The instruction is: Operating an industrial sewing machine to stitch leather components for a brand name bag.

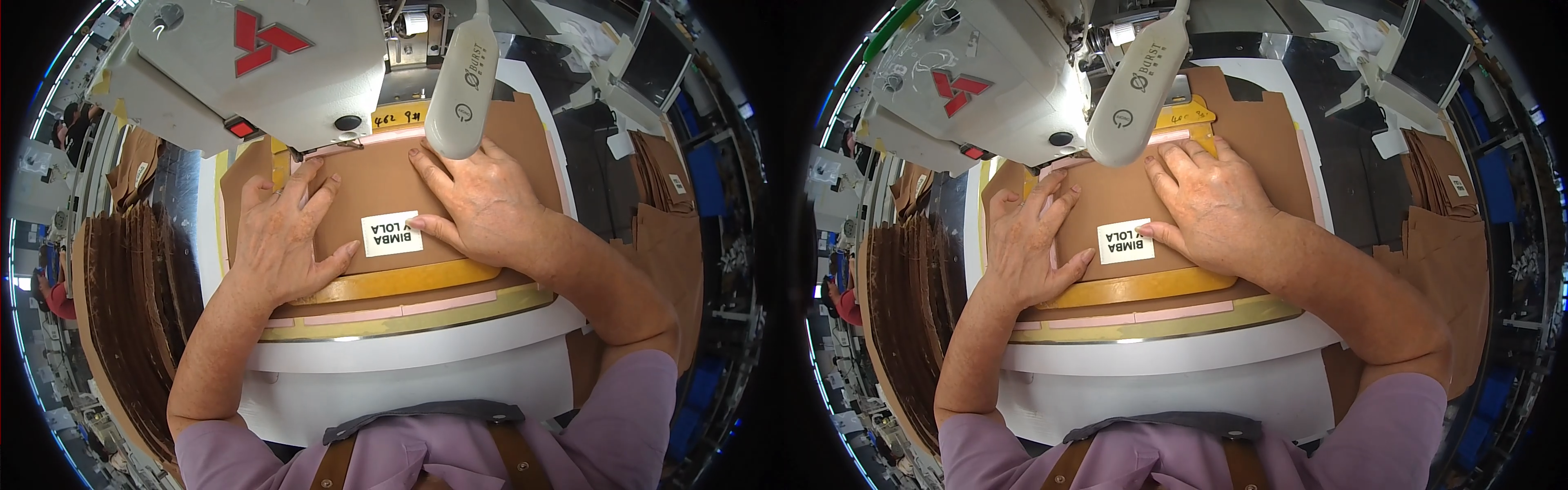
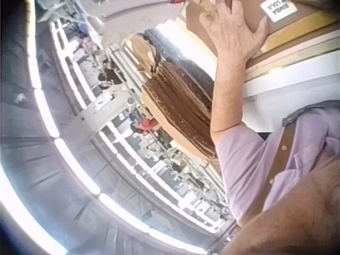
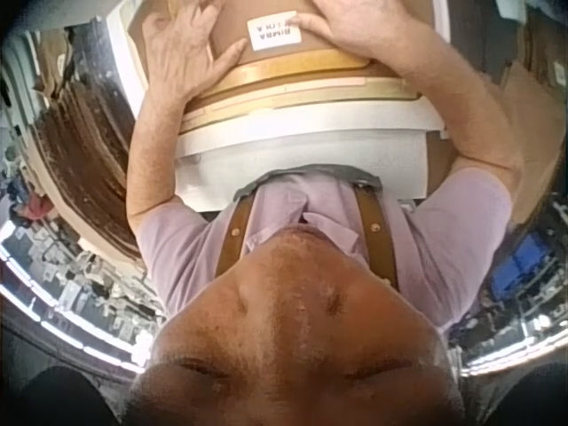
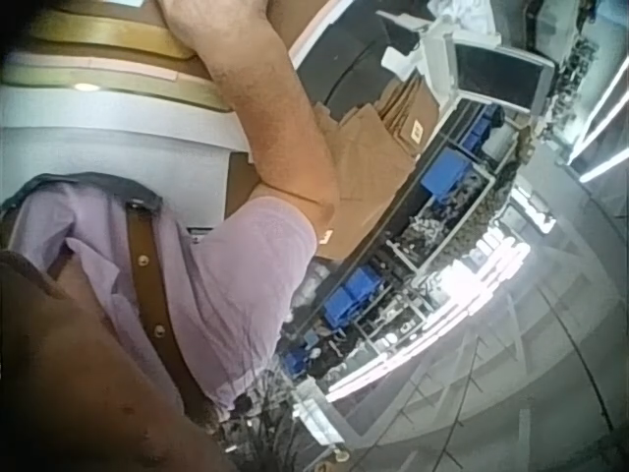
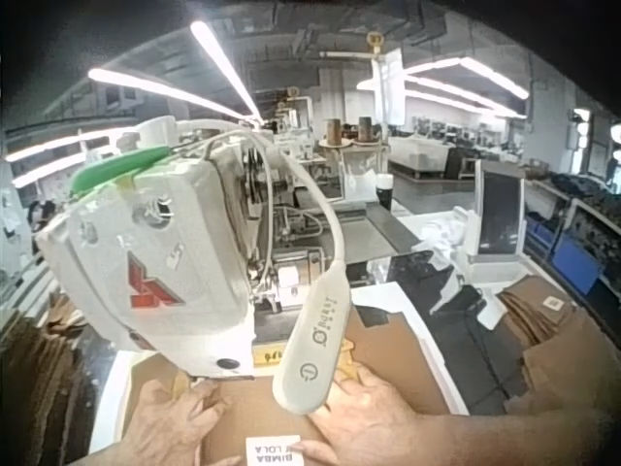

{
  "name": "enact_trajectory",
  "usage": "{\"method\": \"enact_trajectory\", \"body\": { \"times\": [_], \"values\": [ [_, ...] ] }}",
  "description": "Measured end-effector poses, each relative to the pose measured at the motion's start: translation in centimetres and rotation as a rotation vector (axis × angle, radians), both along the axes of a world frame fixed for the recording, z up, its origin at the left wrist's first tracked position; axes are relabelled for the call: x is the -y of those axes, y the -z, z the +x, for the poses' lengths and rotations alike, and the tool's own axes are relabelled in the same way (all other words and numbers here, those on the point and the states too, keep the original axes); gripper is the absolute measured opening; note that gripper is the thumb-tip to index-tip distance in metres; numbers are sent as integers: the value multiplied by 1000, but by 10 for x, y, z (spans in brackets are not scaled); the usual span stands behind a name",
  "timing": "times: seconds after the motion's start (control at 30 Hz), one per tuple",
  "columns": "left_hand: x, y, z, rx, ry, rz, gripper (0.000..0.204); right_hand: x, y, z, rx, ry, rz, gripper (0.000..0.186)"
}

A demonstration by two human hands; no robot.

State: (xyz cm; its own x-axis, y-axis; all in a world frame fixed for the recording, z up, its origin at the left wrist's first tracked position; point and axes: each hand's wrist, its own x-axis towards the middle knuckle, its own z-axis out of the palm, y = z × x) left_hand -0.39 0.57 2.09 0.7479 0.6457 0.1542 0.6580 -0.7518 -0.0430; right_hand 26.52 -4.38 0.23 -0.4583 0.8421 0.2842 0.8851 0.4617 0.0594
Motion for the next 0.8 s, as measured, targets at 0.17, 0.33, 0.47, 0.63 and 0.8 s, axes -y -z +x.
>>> {"method": "enact_trajectory", "body": {
  "times": [0.17,0.33,0.47,0.63,0.8],
  "values": [
    [0,-1,-7,-24,-55,-8,76,-4,-2,-9,-3,-22,-33,73],
    [1,-3,-11,-64,-104,8,80,-7,-1,-18,24,-29,-65,73],
    [1,-6,-15,-75,-132,9,83,-10,-5,-22,-30,-56,-80,67],
    [-2,-6,-21,-132,-159,30,84,-14,1,-20,-111,-97,-65,62],
    [-6,-8,-24,-185,-169,52,85,-19,1,-21,-79,-106,-43,61]
  ]
}}
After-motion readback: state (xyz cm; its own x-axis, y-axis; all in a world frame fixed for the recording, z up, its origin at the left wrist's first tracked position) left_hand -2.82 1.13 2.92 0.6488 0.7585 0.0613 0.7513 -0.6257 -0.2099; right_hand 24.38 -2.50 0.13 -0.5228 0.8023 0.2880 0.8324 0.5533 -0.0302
